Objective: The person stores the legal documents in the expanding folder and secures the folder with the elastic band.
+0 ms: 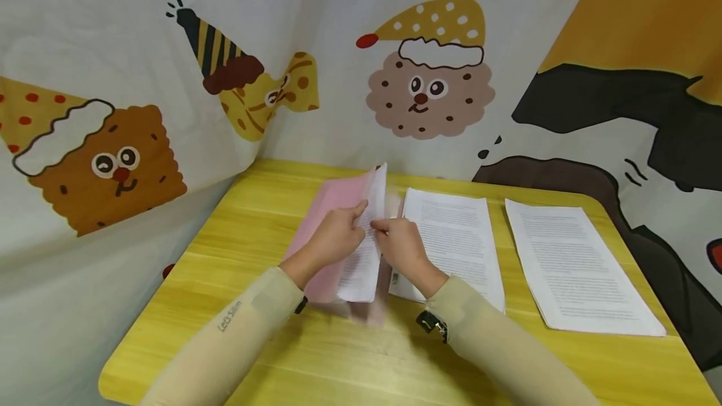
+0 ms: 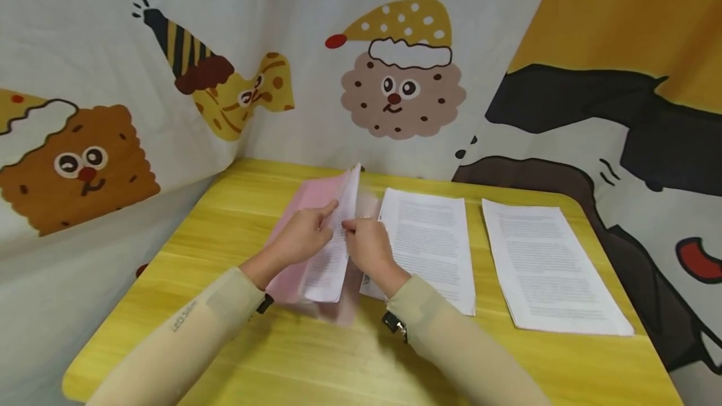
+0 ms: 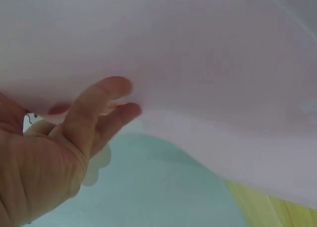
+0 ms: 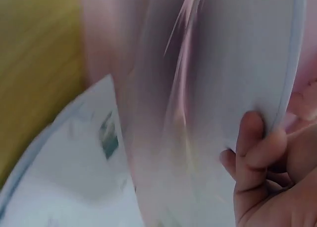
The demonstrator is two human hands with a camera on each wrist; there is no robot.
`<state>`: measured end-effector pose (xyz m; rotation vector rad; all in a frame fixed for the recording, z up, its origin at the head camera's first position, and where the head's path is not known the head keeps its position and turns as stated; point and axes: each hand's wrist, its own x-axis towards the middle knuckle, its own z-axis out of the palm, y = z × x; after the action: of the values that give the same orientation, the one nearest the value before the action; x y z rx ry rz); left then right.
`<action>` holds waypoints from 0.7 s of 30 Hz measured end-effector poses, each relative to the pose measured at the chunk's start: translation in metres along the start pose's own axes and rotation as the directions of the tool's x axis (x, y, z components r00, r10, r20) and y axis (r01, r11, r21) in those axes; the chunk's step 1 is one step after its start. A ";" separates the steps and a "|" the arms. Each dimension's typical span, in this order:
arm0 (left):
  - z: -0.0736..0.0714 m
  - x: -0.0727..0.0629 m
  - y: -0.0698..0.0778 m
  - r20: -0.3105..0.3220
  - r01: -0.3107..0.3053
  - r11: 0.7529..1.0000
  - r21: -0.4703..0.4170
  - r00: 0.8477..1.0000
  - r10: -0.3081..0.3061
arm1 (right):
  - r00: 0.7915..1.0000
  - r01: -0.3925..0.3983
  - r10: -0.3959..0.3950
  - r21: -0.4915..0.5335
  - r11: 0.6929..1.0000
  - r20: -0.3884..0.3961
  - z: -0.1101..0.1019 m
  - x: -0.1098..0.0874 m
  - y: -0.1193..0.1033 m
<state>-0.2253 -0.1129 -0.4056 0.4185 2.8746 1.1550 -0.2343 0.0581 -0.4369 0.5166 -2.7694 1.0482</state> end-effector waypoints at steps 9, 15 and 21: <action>0.001 0.003 0.011 -0.003 -0.009 0.998 -0.055 1.000 0.009 | 0.964 -0.258 0.227 0.289 0.922 0.135 0.018 -0.001 0.012; 0.003 0.006 0.008 -0.009 -0.002 0.999 -0.048 1.000 0.002 | 0.970 -0.236 0.211 0.288 0.928 0.118 -0.007 -0.011 0.024; -0.009 0.003 0.000 -0.005 0.026 0.998 -0.065 1.000 -0.026 | 0.936 -0.351 0.339 0.219 0.910 0.092 -0.079 -0.024 0.087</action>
<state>-0.2292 -0.1179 -0.3991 0.3751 2.8296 1.2432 -0.2434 0.1777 -0.4375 0.0712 -2.8662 1.4655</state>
